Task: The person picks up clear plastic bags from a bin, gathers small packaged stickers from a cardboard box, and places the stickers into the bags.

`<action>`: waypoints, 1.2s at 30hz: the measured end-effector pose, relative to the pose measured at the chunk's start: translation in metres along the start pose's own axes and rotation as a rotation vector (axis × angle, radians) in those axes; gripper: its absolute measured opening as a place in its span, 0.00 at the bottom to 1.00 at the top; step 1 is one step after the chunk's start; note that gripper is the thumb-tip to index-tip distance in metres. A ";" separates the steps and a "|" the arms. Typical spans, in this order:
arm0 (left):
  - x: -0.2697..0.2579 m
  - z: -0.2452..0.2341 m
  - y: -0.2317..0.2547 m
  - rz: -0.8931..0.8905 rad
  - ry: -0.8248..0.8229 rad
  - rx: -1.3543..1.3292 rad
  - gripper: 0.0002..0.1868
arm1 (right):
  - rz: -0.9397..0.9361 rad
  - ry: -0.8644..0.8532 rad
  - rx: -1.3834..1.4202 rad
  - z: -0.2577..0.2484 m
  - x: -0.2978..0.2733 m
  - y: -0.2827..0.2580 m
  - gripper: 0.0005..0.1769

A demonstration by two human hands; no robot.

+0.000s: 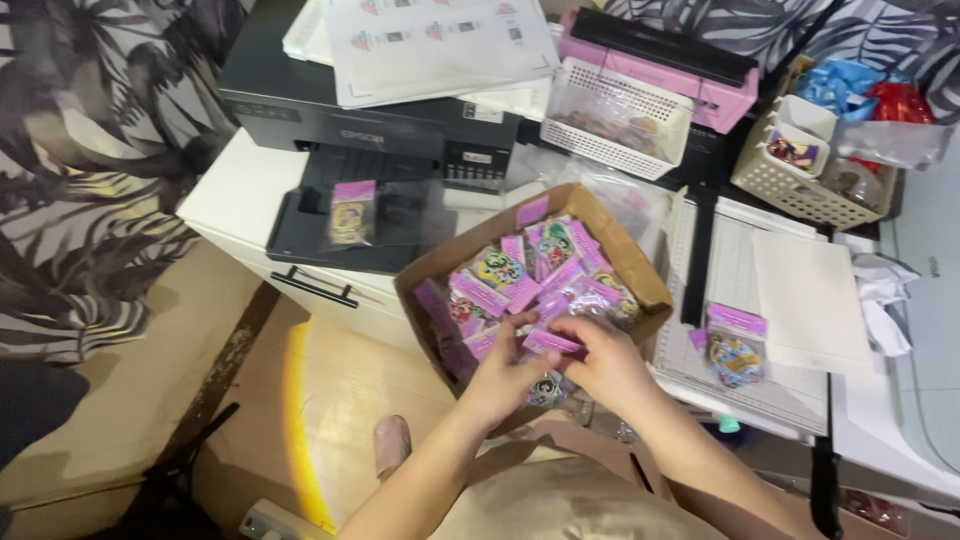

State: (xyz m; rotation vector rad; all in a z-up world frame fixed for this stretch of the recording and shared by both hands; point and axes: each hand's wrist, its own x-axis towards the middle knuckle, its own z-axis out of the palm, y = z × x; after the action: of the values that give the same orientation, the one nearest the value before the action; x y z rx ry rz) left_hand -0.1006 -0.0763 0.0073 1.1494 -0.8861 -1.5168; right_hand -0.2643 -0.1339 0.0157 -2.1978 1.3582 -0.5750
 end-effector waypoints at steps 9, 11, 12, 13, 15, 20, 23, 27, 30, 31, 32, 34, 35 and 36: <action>0.016 0.015 -0.033 -0.011 0.231 -0.668 0.35 | 0.458 0.050 -0.255 -0.110 -0.020 0.125 0.35; 0.023 0.009 -0.033 -0.120 0.266 -0.703 0.24 | 0.502 -0.075 -0.315 -0.121 -0.025 0.169 0.40; 0.026 0.005 -0.034 -0.243 0.289 -0.740 0.16 | 0.561 -0.196 -0.383 -0.126 -0.026 0.191 0.46; 0.026 0.004 -0.031 -0.229 0.301 -0.741 0.16 | 0.543 -0.199 -0.381 -0.125 -0.024 0.203 0.46; 0.027 0.006 -0.030 -0.052 0.210 -0.843 0.10 | 0.525 -0.170 -0.419 -0.126 -0.022 0.230 0.47; 0.018 0.007 0.002 -0.060 0.298 -0.879 0.09 | 0.611 -0.268 -0.444 -0.127 -0.003 0.238 0.45; 0.017 0.005 0.003 -0.103 0.331 -0.865 0.11 | 0.615 -0.279 -0.470 -0.132 0.003 0.236 0.38; 0.010 0.005 -0.002 -0.061 0.244 -0.926 0.19 | 0.648 -0.283 -0.431 -0.142 0.004 0.213 0.23; 0.015 0.002 -0.023 0.085 0.251 -0.907 0.18 | 0.657 -0.180 -0.348 -0.159 0.002 0.169 0.18; 0.009 0.008 -0.010 0.091 0.261 -0.912 0.18 | 0.647 -0.187 -0.352 -0.167 0.001 0.154 0.18; 0.002 0.012 0.005 0.002 0.334 -0.836 0.18 | 0.610 -0.119 -0.354 -0.174 0.000 0.138 0.15; 0.000 0.016 0.013 -0.086 0.413 -0.761 0.18 | 0.566 -0.057 -0.355 -0.184 -0.001 0.114 0.14; 0.005 0.015 0.005 -0.068 0.456 -0.649 0.16 | 0.459 -0.027 -0.289 -0.186 0.000 0.105 0.14; 0.009 0.015 -0.002 -0.053 0.494 -0.535 0.14 | 0.357 0.008 -0.221 -0.189 -0.001 0.097 0.14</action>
State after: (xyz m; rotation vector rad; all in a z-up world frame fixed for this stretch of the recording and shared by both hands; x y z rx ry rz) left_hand -0.1159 -0.0847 0.0075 1.0721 -0.1025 -1.3101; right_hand -0.4424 -0.2051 0.1069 -2.0424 1.8401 -0.3133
